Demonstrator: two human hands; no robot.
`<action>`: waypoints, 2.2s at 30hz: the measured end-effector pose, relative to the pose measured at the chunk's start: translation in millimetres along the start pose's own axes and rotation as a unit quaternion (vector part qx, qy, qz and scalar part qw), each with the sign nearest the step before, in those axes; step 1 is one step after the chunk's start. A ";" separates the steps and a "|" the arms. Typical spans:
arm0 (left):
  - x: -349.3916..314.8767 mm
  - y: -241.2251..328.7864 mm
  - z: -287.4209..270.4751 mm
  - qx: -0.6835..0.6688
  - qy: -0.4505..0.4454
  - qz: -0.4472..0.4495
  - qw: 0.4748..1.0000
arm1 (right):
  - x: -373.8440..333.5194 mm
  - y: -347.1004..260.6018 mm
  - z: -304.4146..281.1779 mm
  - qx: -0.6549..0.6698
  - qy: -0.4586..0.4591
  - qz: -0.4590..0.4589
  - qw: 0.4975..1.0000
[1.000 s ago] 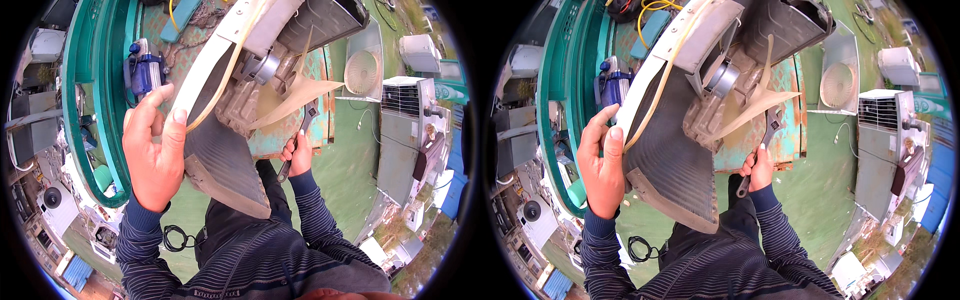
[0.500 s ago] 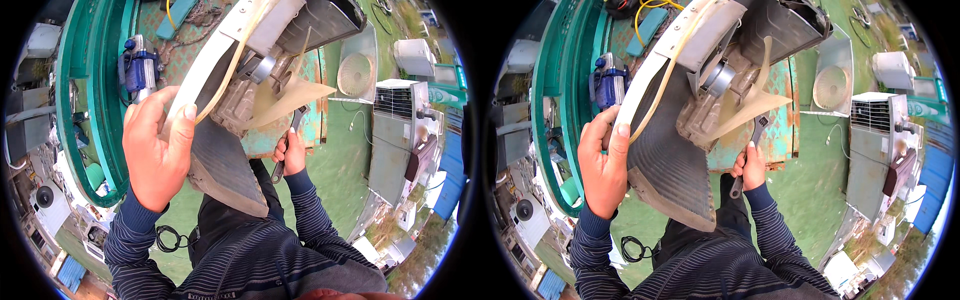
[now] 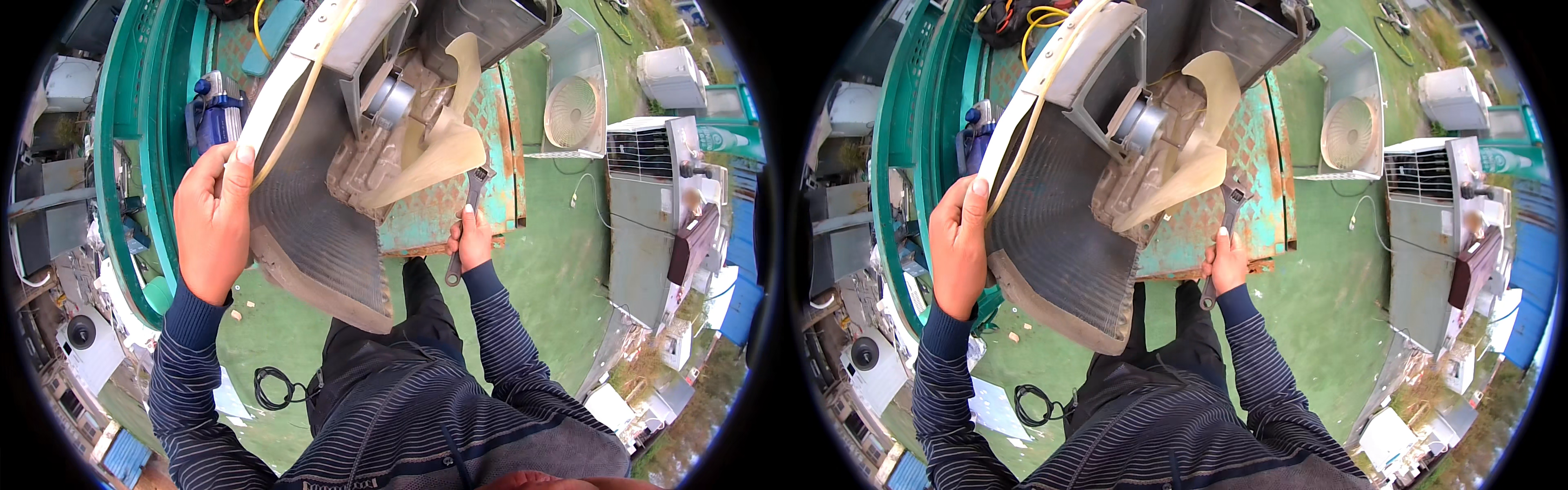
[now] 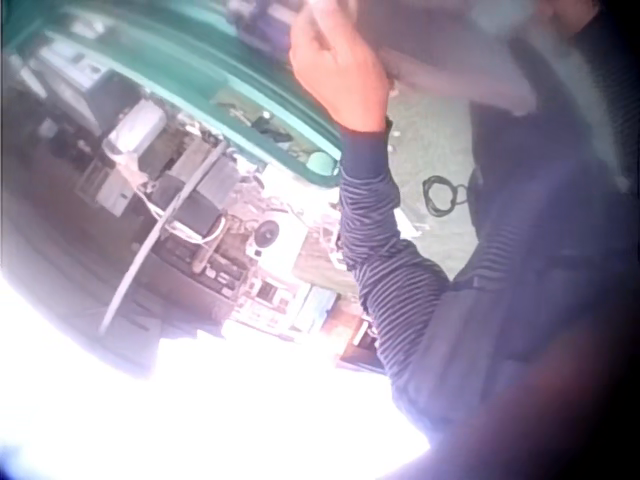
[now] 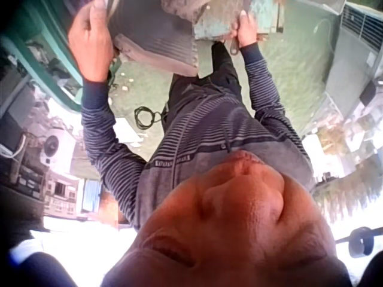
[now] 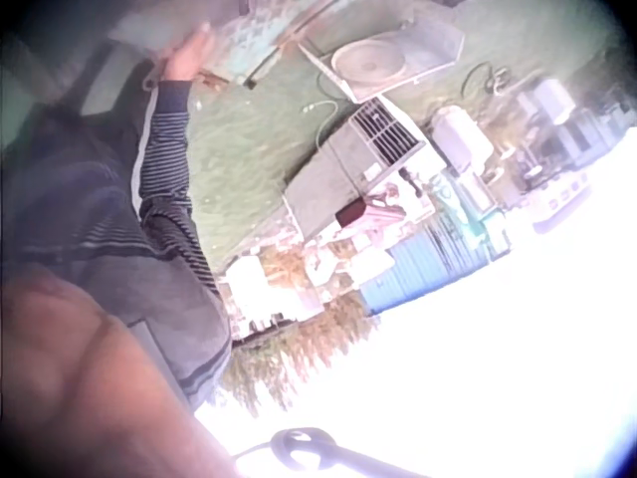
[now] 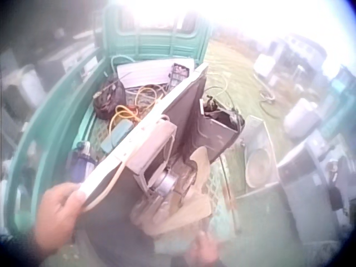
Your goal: The person uses a power drill to remove a screw from a fan motor assembly. They then use pliers to remove a retaining clip from a fan blade and attach the blade to the motor shaft. Finally, they place a plastic fan cover over the assembly.
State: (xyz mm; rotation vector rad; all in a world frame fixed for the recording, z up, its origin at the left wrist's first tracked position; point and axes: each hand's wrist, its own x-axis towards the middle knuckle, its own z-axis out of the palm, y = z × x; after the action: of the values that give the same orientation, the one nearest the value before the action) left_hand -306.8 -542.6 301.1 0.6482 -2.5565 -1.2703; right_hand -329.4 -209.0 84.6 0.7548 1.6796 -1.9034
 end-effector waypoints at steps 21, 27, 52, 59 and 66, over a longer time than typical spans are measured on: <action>0.0 -7.9 -4.9 0.067 0.008 -0.018 0.998 | 137.7 43.1 -82.5 -0.511 0.168 -0.391 0.747; 3.9 -9.7 -7.3 0.109 0.001 -0.017 0.994 | 144.2 -70.2 5.8 -0.477 0.060 -0.577 0.661; 6.7 -6.5 -10.2 0.142 -0.013 -0.002 0.990 | 14.2 160.5 -243.3 -0.284 -0.114 0.133 0.943; 7.3 -10.0 -7.7 0.142 0.000 0.005 0.990 | 32.1 128.9 -256.6 -0.240 -0.023 0.136 0.961; 8.4 -11.8 -4.0 0.116 0.006 -0.001 0.993 | 28.7 119.5 -254.6 -0.249 0.007 0.122 0.961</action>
State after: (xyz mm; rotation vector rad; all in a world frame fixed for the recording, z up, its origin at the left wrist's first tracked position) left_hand -309.2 -555.7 294.1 0.6992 -2.7188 -0.9736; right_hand -247.4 28.7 -44.5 0.7259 1.8676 -1.2361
